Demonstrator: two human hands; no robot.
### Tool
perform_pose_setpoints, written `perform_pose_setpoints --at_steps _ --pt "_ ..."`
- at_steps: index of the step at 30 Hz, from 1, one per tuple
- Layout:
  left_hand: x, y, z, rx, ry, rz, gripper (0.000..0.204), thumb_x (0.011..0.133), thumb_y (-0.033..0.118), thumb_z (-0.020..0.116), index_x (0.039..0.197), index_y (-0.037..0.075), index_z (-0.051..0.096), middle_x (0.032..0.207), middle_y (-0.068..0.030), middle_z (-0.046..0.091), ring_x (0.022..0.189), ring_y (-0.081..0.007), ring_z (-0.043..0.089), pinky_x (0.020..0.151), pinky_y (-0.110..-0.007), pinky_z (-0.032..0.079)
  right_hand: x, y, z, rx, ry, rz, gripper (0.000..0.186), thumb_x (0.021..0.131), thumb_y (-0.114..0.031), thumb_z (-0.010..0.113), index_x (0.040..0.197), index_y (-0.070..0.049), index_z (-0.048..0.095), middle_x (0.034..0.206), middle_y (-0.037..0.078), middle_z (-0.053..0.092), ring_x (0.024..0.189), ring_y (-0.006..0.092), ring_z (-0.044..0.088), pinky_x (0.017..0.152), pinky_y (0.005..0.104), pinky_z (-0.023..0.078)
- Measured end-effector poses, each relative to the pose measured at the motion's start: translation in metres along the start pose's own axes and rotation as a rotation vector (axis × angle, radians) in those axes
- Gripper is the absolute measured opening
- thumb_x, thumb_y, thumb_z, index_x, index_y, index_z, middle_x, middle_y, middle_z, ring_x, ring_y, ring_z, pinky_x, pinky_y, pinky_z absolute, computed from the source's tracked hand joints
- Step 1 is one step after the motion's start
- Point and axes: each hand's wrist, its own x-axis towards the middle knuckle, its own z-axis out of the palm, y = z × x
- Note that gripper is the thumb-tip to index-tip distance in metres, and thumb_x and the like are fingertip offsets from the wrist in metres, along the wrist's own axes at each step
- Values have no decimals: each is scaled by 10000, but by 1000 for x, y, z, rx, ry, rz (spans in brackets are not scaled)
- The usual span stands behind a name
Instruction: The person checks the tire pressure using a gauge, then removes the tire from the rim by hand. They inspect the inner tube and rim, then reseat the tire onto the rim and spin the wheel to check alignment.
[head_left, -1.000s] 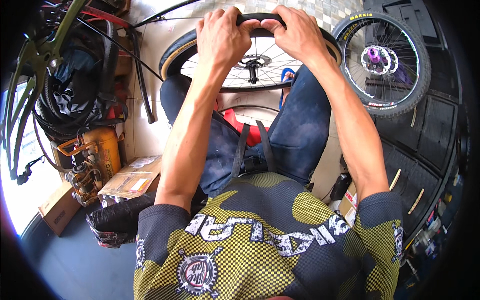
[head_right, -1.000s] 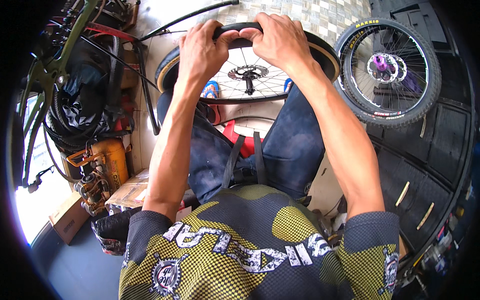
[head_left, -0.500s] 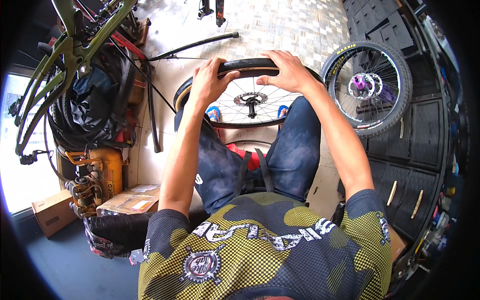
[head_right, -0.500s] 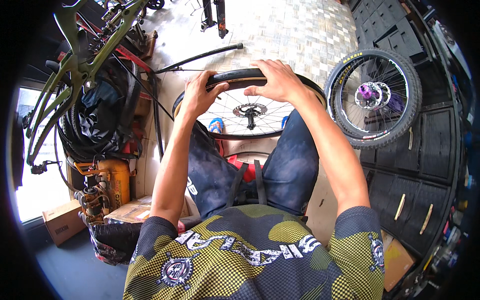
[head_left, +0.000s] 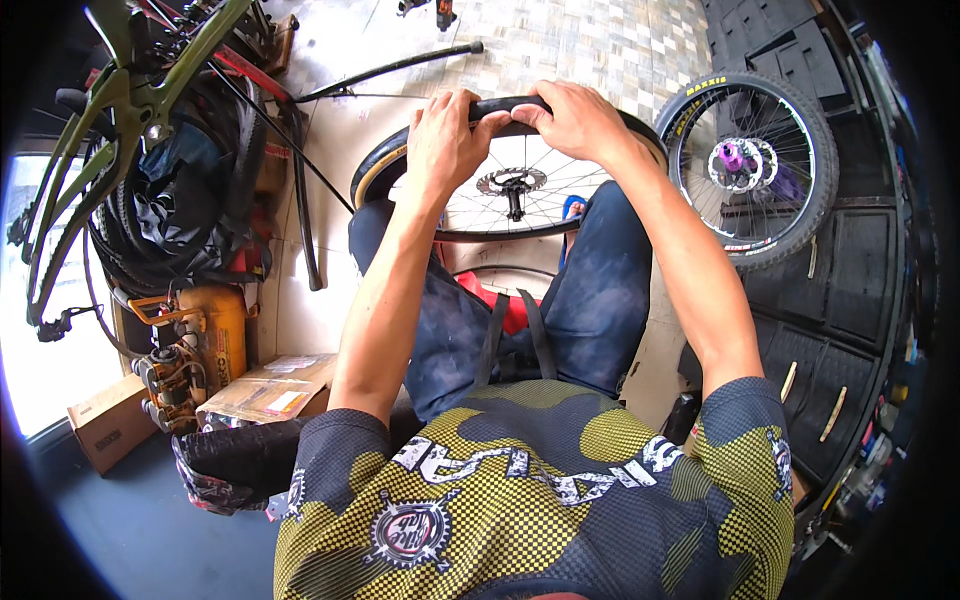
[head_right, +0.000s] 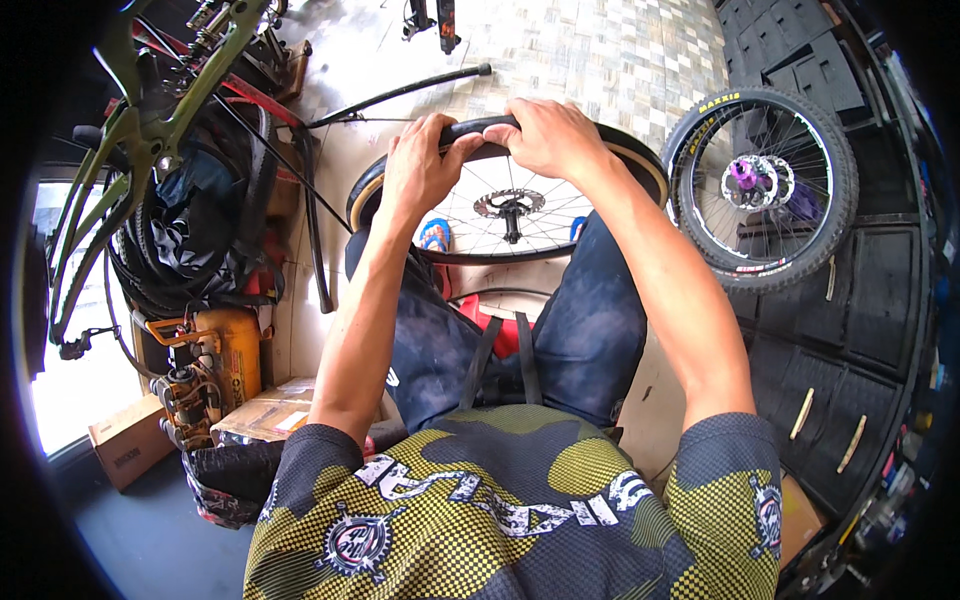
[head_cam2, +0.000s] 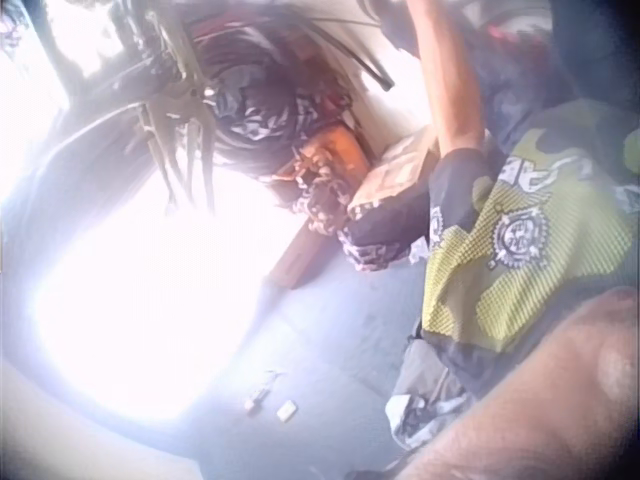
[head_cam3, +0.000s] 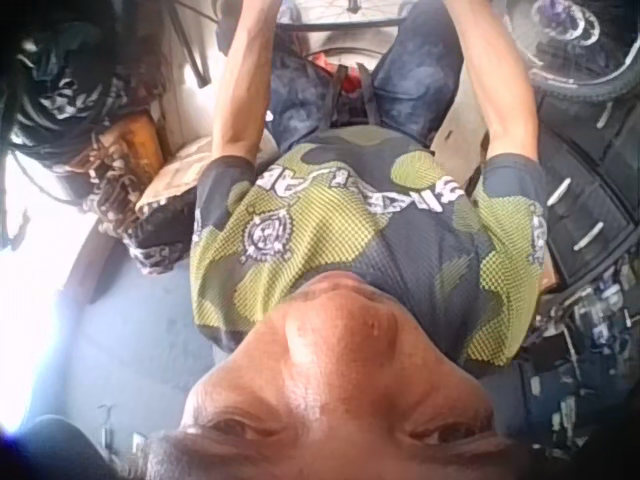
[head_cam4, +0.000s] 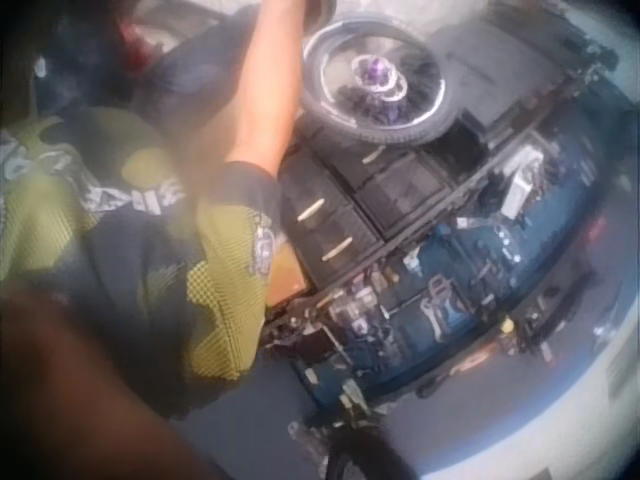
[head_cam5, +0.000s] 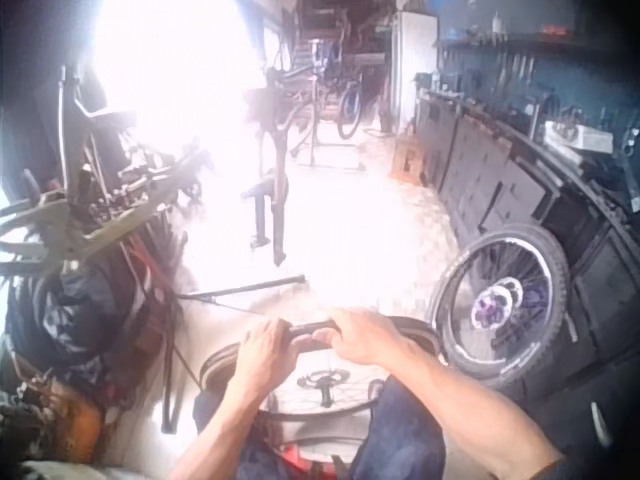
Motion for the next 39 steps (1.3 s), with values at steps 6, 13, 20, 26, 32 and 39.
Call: perform_pose_setpoints --at_steps 6,13,20,26,32,39 --pt "0 2 3 -69 -22 -88 459 953 487 761 1058 41 732 1044 -153 725 1075 -354 676 1015 -487 442 -8 -6 24 -113 165 8 437 1058 -491 594 1081 -65 690 1056 160 747 1072 391 681 928 521 494" --pt "2 3 5 -53 27 -78 469 937 485 774 1050 32 731 1045 -156 724 1084 -353 667 1005 -497 438 -1 -5 23 -14 195 13 450 1017 -502 650 1034 -61 740 969 186 770 1003 396 727 894 550 519" --pt "-9 -19 -8 -50 -43 32 525 965 547 738 1195 78 685 1090 -120 719 1127 -331 669 1013 -505 430 -11 30 -3 178 45 -89 868 857 -725 756 1367 -27 679 1328 250 697 1309 429 600 1127 494 468" --pt "-2 10 -15 8 -134 32 666 936 620 745 1290 61 669 1153 -159 727 1175 -339 672 1057 -521 450 -51 65 -22 137 -102 34 767 900 -697 737 1338 -69 695 1258 226 713 1236 403 629 1070 489 494" --pt "15 61 2 83 -156 203 603 972 590 710 1179 23 712 1078 -182 741 1039 -383 704 963 -495 504 -57 73 -12 224 2 -35 563 1046 -557 626 1337 -79 687 1208 216 740 1181 403 666 1017 482 519" --pt "16 67 19 190 -88 165 527 994 558 694 1034 33 699 982 -172 740 971 -380 701 907 -487 500 -53 66 0 233 111 42 401 1057 -447 627 1202 -84 714 1101 204 759 1112 406 693 974 505 515"
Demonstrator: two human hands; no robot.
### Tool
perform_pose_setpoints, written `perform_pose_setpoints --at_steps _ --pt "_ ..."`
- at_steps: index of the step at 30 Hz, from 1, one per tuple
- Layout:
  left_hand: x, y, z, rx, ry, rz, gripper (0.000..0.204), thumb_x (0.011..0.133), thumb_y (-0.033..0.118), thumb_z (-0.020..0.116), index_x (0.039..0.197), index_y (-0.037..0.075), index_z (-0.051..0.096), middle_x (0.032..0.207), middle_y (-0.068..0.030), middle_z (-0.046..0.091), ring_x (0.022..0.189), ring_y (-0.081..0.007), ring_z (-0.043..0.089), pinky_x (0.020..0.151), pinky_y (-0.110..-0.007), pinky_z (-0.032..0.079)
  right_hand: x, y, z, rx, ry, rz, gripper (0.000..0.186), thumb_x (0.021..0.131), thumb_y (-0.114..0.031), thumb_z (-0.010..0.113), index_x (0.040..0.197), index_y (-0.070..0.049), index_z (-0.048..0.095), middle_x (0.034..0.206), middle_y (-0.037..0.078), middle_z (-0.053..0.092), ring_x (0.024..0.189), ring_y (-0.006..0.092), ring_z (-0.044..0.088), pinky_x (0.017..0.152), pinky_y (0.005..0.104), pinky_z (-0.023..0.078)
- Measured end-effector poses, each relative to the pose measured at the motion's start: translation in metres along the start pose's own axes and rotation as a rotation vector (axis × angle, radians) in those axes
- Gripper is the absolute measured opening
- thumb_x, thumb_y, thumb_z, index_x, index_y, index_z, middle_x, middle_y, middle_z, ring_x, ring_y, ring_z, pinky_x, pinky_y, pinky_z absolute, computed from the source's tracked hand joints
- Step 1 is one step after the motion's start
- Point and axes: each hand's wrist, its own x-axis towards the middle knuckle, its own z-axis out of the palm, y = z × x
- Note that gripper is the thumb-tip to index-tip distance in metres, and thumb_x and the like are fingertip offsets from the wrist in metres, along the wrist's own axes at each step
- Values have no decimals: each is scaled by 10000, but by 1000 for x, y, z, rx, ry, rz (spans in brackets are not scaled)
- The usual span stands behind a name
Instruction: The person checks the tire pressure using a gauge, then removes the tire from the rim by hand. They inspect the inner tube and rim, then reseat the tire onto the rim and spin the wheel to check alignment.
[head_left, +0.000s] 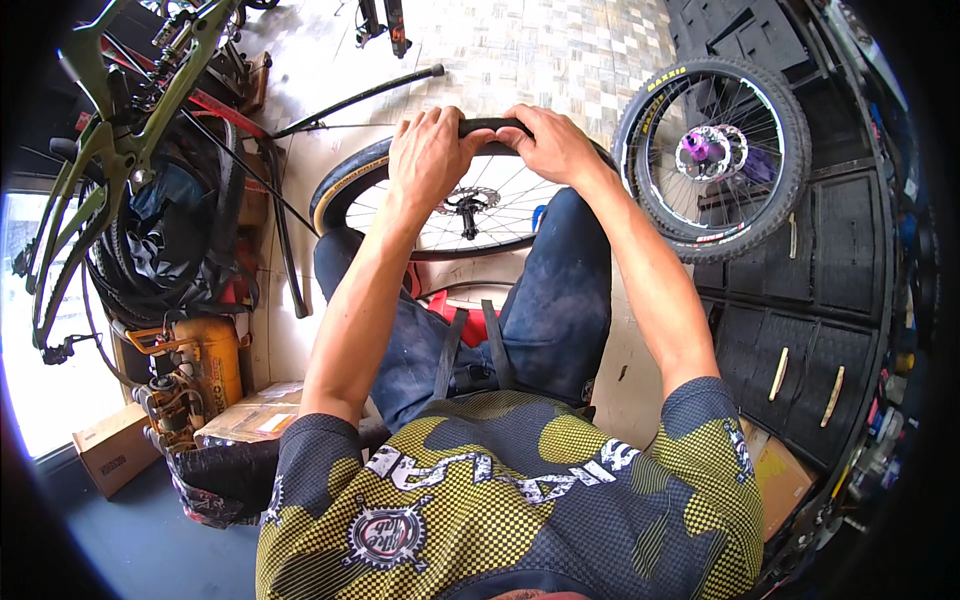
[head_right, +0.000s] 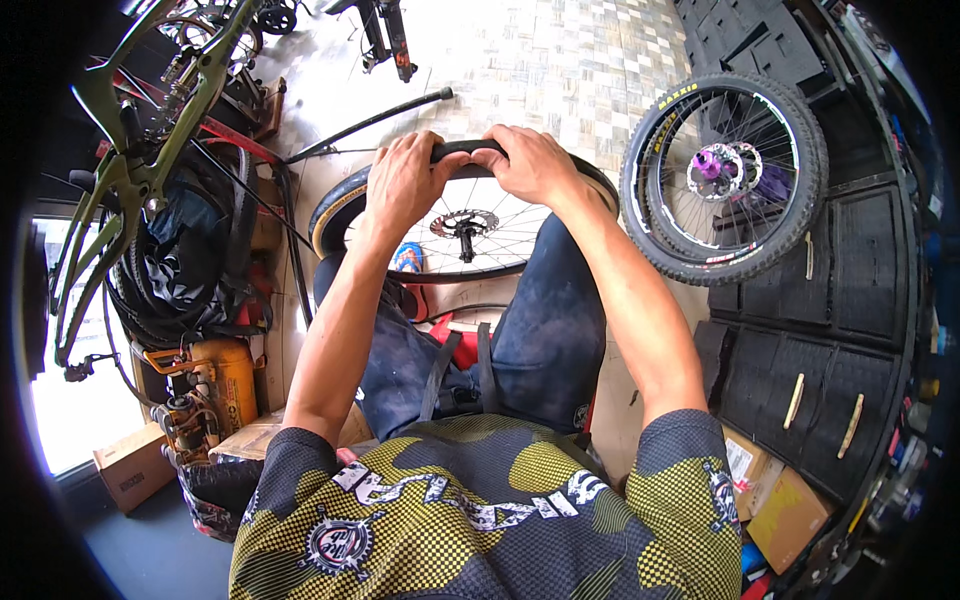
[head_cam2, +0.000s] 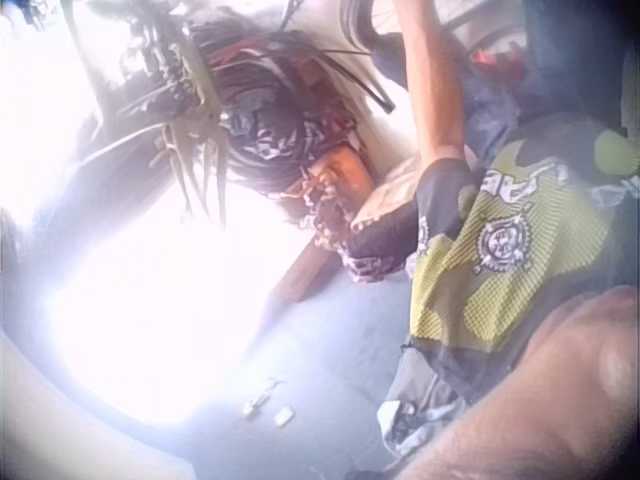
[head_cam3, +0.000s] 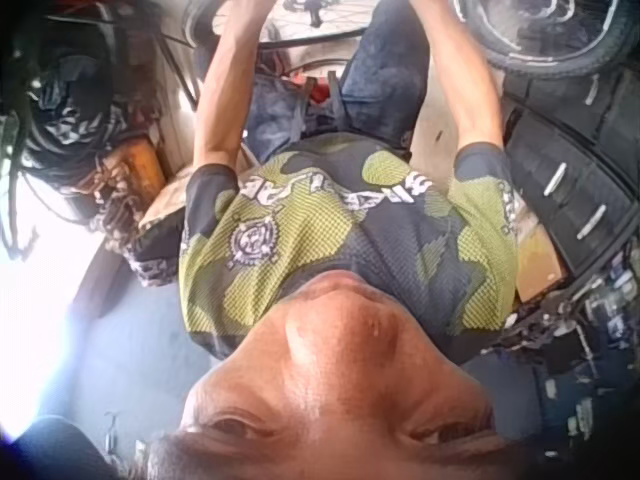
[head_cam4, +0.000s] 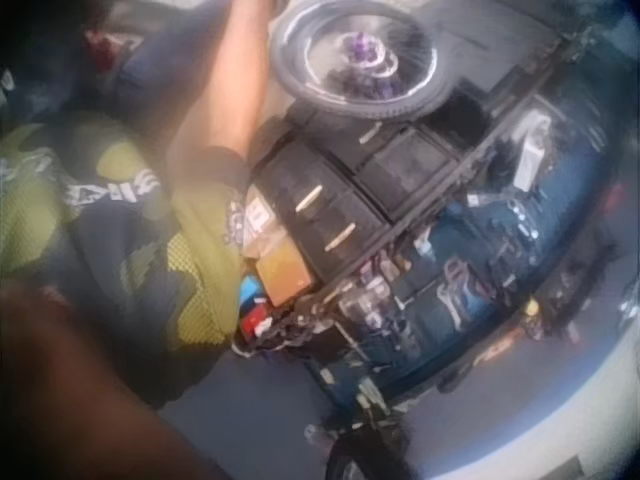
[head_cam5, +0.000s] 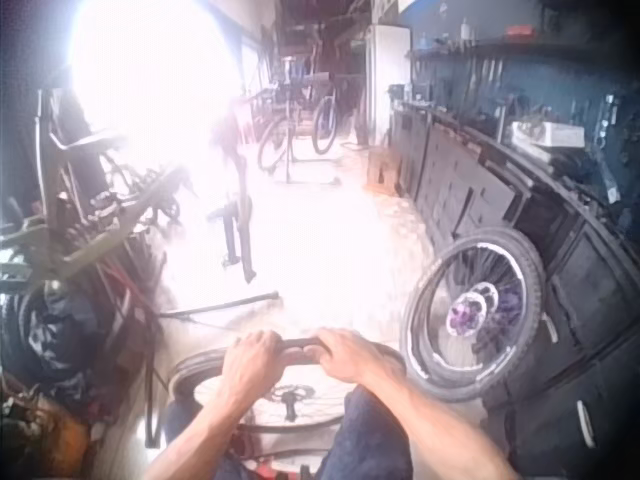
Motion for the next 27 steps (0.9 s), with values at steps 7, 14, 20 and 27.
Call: perform_pose_setpoints --at_steps 7,14,20,27 --pt "-1 6 9 1 67 -42 491 982 517 721 1091 38 702 995 -131 715 1005 -340 678 916 -467 472 -1 -1 15 -42 116 9 335 1041 -417 642 1156 -114 727 1042 163 764 1110 371 686 983 513 486" --pt "2 11 12 -17 85 -53 483 971 505 726 989 26 674 964 -187 713 989 -379 683 904 -514 473 -2 5 27 -34 245 -17 261 1000 -335 693 1135 -124 765 1015 163 768 1026 398 705 939 510 528" --pt "14 -2 20 1 13 -52 522 982 574 691 1089 65 664 1015 -147 702 1029 -363 674 907 -506 460 11 13 12 141 147 -43 288 987 -364 713 1103 -111 787 1011 184 777 996 423 716 903 517 552" --pt "-4 -53 -41 -117 -280 -101 738 803 453 918 1338 59 597 1239 -195 741 1194 -360 698 1037 -491 519 -15 14 -1 -161 77 -112 552 867 -386 848 1316 -124 666 1186 118 745 1250 337 628 1062 483 436"
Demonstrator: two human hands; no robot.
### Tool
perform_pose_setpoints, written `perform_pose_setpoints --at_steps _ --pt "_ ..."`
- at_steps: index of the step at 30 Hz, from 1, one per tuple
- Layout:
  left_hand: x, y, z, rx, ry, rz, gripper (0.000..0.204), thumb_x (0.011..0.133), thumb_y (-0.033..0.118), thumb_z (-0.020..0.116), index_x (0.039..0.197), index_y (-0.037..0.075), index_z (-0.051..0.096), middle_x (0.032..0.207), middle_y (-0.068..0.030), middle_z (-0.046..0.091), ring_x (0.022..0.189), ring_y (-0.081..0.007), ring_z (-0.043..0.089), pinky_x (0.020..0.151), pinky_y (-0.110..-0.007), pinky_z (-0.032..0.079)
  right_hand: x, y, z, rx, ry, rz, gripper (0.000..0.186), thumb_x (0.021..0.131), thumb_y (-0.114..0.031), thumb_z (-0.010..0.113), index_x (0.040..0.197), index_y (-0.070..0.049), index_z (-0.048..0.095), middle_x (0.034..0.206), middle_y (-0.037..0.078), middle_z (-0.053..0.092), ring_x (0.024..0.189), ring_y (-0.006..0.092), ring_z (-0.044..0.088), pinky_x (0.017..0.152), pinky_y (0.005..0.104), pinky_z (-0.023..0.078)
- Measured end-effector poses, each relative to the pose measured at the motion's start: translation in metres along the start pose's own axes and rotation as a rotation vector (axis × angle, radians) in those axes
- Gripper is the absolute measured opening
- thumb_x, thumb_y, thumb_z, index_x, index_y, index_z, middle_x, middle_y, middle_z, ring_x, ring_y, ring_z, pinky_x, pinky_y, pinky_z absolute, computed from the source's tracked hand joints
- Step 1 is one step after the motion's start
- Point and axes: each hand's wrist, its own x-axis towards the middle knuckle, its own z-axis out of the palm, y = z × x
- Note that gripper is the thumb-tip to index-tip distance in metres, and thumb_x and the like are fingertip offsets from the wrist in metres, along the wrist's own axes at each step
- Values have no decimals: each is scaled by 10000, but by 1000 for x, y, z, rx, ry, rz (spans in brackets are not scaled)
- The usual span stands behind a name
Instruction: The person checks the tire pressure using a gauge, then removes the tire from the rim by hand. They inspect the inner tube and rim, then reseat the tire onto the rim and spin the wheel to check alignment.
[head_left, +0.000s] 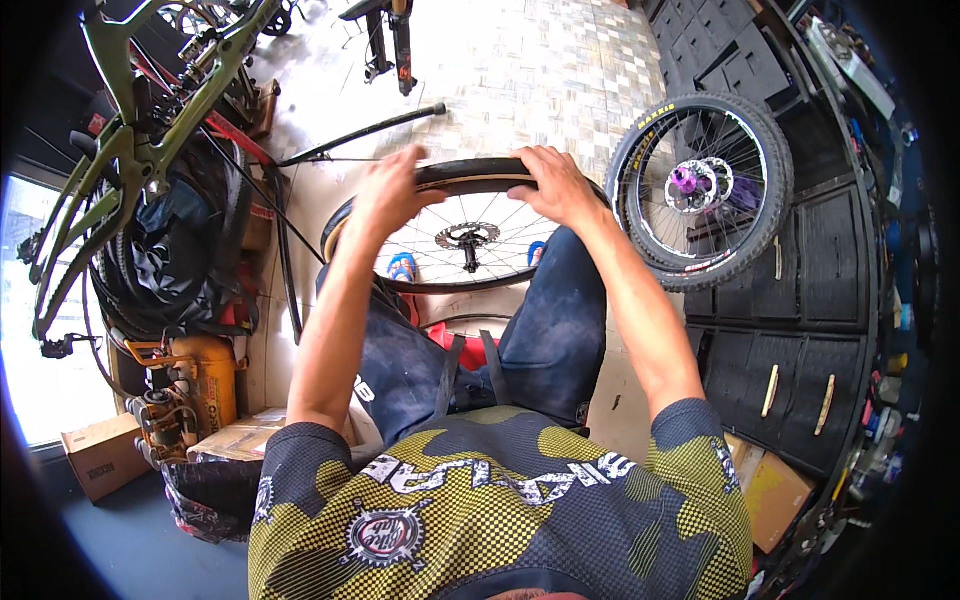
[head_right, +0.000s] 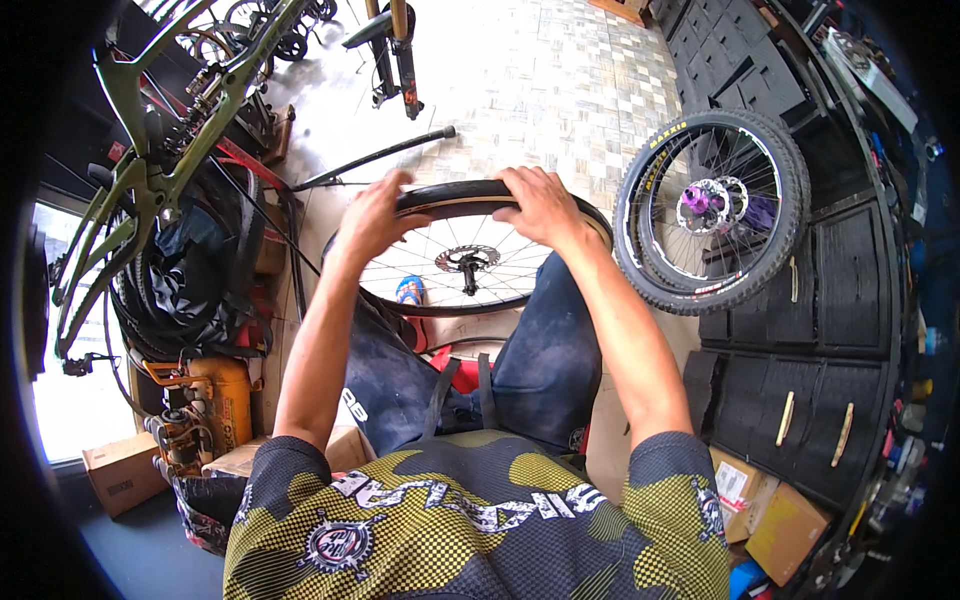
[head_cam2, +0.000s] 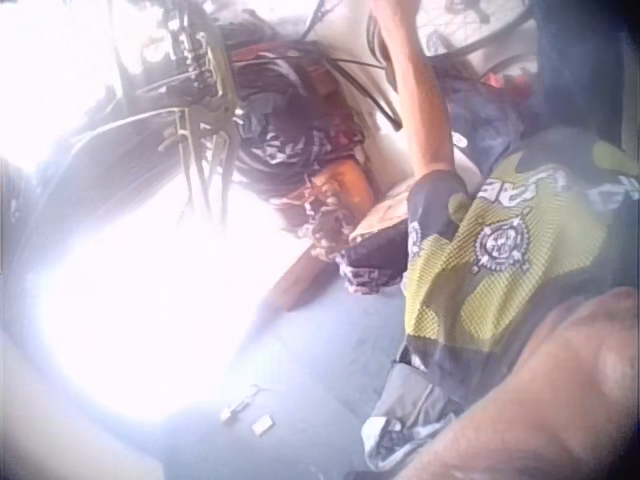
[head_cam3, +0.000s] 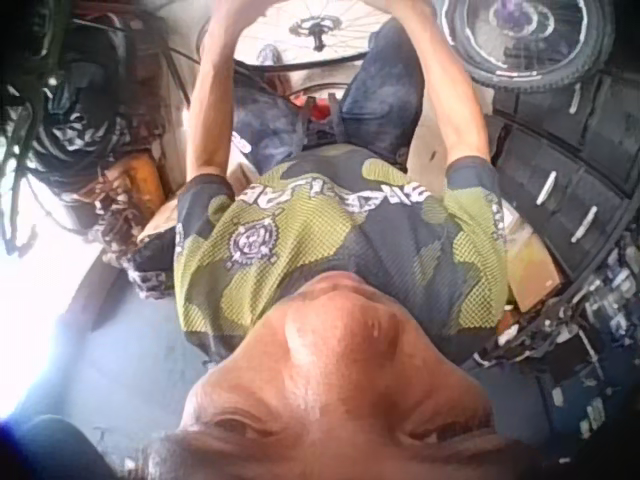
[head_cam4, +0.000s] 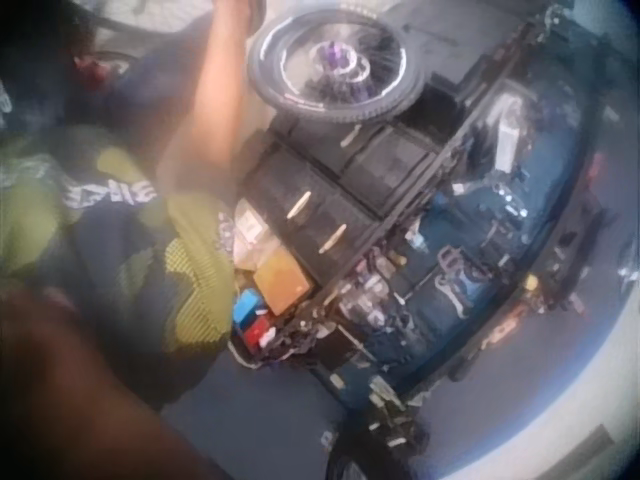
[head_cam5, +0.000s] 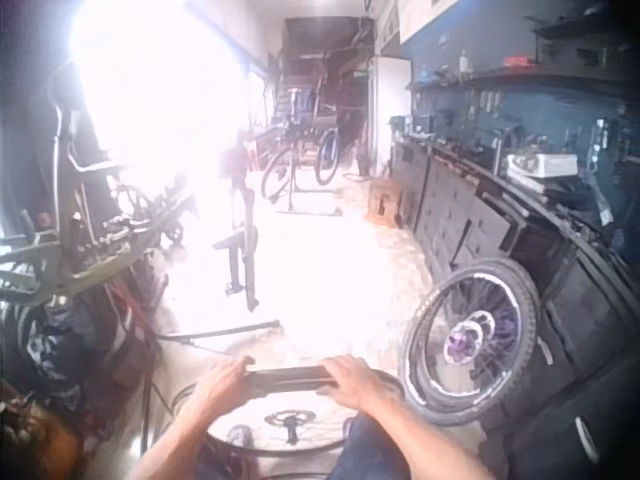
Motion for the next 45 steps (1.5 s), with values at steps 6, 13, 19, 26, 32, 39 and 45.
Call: perform_pose_setpoints --at_steps 6,13,19,26,32,39,45 --pt "-50 -70 -22 43 17 -128 525 783 419 916 1075 29 718 975 -217 762 983 -421 740 873 -506 563 41 -22 -18 -164 -161 -41 534 847 -427 864 1287 -171 701 1218 68 762 1246 277 641 1105 471 412" --pt "-50 -24 -6 -327 214 -49 518 848 384 901 1035 13 592 946 -234 696 887 -419 694 788 -512 533 93 -2 -62 -299 239 -113 518 893 -346 846 1371 -216 696 1297 37 745 1277 255 635 1139 475 440" --pt "-35 35 88 -323 398 -331 503 937 392 794 1138 25 516 1123 -282 609 965 -528 665 825 -608 534 88 -28 -41 -61 234 136 633 951 -428 780 1460 -96 604 1436 218 634 1320 394 607 1121 511 483" --pt "-2 71 105 -462 425 -283 513 987 390 695 1230 29 423 1164 -292 559 976 -573 660 832 -651 527 32 -42 38 563 60 257 771 939 -573 790 1411 14 630 1281 255 737 1124 339 759 941 439 596" --pt "17 59 99 -531 454 -298 525 971 427 727 1171 39 435 1157 -273 576 1028 -542 640 833 -621 513 33 -63 59 656 156 334 599 1007 -445 740 1406 -6 655 1031 181 797 936 259 769 849 373 580" --pt "20 49 94 -519 444 -325 543 955 461 743 1158 45 460 1160 -245 607 1047 -514 655 839 -603 517 39 -63 71 712 214 304 647 985 -435 761 1416 32 641 1016 155 790 923 236 751 860 358 578" --pt "24 56 94 -511 448 -318 529 953 449 745 1137 44 458 1148 -237 605 1027 -507 665 836 -598 522 40 -52 68 719 214 297 608 987 -403 769 1406 23 656 1034 144 795 937 208 749 863 340 576"
